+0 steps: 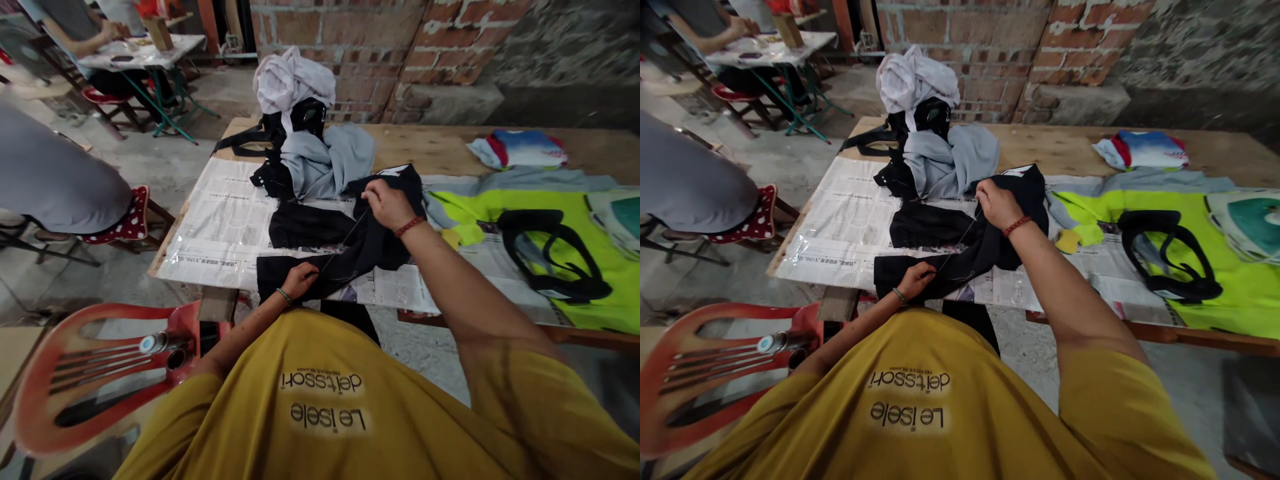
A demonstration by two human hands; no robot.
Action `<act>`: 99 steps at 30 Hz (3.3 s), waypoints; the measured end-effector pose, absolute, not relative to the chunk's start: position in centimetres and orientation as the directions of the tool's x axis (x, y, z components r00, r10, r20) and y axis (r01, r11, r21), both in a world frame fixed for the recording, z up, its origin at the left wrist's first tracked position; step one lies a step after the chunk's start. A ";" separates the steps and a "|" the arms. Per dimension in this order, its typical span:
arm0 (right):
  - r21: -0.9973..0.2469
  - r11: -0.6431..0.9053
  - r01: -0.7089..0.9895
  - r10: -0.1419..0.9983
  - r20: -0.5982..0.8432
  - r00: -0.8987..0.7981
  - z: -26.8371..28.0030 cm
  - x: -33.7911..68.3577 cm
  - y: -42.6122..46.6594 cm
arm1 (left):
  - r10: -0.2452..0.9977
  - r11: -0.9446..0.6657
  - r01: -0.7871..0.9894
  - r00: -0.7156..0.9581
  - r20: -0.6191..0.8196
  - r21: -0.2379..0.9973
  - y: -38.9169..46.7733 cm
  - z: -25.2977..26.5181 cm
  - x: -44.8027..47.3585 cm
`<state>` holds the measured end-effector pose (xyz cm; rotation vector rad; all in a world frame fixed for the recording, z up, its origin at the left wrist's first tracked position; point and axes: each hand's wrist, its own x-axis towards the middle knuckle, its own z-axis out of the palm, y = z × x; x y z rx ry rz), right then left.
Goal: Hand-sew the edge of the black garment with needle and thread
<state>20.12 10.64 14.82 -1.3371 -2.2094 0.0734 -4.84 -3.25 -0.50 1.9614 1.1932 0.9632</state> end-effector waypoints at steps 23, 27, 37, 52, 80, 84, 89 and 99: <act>0.076 -0.087 0.993 0.882 0.469 0.041 27.2 32.3 12.8 | 0.911 -0.389 0.448 0.318 0.263 0.805 -3.2 -0.4 -4.7; 0.070 -0.150 0.986 0.881 0.462 0.101 27.9 33.7 12.1 | 0.914 -0.382 0.457 0.318 0.253 0.803 -3.3 -0.2 -4.8; -0.272 0.167 0.948 0.803 0.596 0.029 22.4 30.1 10.1 | 0.918 -0.369 0.452 0.315 0.242 0.812 -3.3 0.0 -4.6; -0.576 0.402 0.712 0.913 0.196 -0.357 0.7 14.6 -3.6 | 0.867 -0.445 0.547 0.462 0.188 0.709 -3.0 0.8 -4.6; -0.689 0.309 0.656 0.935 0.091 -0.344 1.0 19.7 -3.1 | 0.985 0.013 0.958 0.036 -0.167 0.286 1.1 7.9 -16.8; -0.680 0.312 0.664 0.933 0.087 -0.350 1.0 19.6 -3.2 | 0.976 -0.155 0.973 0.123 0.180 0.174 -0.2 9.2 -13.2; -0.678 0.325 0.659 0.930 0.104 -0.352 0.8 19.6 -3.2 | 0.883 -0.449 0.833 0.357 0.304 0.323 -1.3 10.4 -7.2; -0.678 0.345 0.649 0.925 0.130 -0.356 0.7 19.7 -3.5 | 0.771 -0.588 0.696 0.636 0.029 0.412 -0.2 4.3 -1.5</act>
